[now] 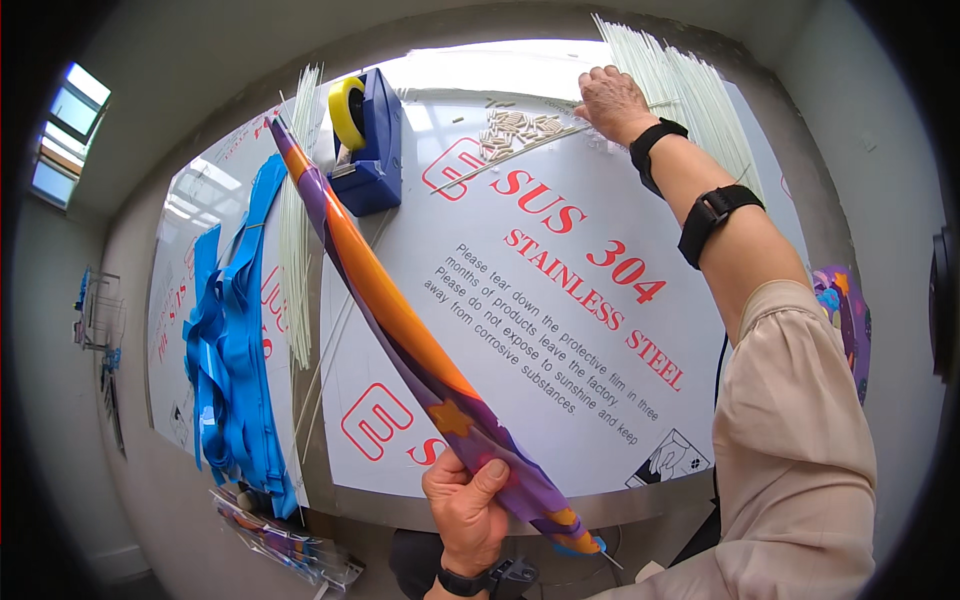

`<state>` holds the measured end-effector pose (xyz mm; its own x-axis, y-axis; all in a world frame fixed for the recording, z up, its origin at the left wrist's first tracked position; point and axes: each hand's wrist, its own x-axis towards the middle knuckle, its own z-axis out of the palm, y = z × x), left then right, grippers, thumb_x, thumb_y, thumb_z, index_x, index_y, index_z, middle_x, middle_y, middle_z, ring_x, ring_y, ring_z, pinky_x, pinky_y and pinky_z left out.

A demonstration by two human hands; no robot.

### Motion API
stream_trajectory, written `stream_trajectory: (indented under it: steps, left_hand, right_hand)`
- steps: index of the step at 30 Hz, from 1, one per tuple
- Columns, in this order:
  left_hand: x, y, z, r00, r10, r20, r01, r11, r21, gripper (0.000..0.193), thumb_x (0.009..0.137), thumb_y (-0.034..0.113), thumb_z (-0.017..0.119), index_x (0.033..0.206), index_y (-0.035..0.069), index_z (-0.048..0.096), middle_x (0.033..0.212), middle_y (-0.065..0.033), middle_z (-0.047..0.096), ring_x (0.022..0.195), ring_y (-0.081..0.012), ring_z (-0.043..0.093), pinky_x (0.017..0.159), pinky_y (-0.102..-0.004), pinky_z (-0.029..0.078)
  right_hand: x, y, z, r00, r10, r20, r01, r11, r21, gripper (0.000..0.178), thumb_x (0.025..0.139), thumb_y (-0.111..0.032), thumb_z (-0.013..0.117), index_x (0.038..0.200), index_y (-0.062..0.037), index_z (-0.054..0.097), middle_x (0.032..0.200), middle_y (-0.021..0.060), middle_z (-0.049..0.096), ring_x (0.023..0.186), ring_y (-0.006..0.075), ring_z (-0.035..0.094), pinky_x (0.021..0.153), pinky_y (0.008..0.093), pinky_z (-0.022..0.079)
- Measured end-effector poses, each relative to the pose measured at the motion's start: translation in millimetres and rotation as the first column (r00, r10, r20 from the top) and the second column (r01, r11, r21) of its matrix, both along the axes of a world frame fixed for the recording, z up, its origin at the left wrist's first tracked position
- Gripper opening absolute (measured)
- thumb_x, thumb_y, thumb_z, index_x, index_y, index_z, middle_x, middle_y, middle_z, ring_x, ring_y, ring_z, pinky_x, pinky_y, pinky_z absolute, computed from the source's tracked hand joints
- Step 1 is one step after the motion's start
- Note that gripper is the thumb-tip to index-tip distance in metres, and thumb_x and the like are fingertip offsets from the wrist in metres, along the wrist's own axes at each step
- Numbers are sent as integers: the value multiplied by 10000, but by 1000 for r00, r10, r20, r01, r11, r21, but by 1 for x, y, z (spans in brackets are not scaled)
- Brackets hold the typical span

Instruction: Assembling a colorful plastic kite by attaching frame rods and string using tape.

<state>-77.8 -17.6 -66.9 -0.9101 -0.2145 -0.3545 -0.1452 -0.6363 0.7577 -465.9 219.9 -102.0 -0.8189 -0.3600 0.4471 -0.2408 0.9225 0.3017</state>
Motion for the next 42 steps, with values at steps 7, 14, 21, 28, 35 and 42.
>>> stream_trajectory:
  steps: [7, 14, 21, 28, 35, 42]
  left_hand:
    - [-5, -10, -7, 999, -4, 43, 6, 999, -48, 262, 754, 7, 694, 998, -50, 616, 901, -110, 672, 781, -172, 625, 765, -287, 497]
    - [-7, -6, -6, 1000, -14, 18, 14, 999, -40, 213, 774, -32, 678, 979, -45, 625, 911, -77, 663, 800, -123, 596, 778, -257, 471]
    - [-4, -2, -3, 995, -78, -55, 76, 997, -29, 189, 792, -45, 660, 979, -38, 631, 894, -69, 663, 774, -114, 600, 758, -240, 481]
    - [10, 12, 13, 989, -62, -134, 55, 997, -61, 165, 795, -63, 644, 959, -40, 638, 871, -56, 665, 750, -106, 594, 738, -236, 477]
    - [44, 5, 47, 974, -78, -213, 63, 995, -74, 176, 827, -34, 614, 1002, -23, 625, 921, -79, 666, 805, -146, 627, 788, -263, 498]
    - [70, -13, 80, 961, -69, -269, 38, 992, -120, 189, 836, -28, 598, 1025, -23, 603, 937, -117, 663, 823, -213, 655, 784, -360, 553]
  right_hand:
    - [-18, -19, -16, 993, -45, 107, 40, 998, 56, 153, 821, -55, 530, 849, -58, 680, 854, 143, 686, 848, 280, 678, 738, 370, 538]
    - [-27, 41, 4, 825, -510, 242, 474, 393, -788, 242, 769, -210, 580, 834, 13, 650, 839, 240, 659, 797, 344, 668, 744, 390, 532]
    - [47, 95, 14, 857, -163, 490, 273, -663, -697, 175, 817, 58, 453, 978, 124, 471, 828, 225, 580, 637, 231, 643, 522, 269, 565]
    - [36, 75, 123, 950, 308, -57, 181, -688, -703, 133, 823, 84, 401, 933, 153, 369, 876, 285, 551, 732, 362, 657, 668, 403, 625]
    - [195, 107, 170, 911, 252, 327, 410, -469, -782, 138, 882, -5, 384, 882, 117, 450, 912, 268, 585, 803, 303, 664, 732, 354, 602]
    - [391, 175, 98, 803, 422, 420, 564, -313, -764, 31, 893, -65, 532, 885, -38, 544, 895, 146, 659, 804, 232, 681, 638, 293, 583]
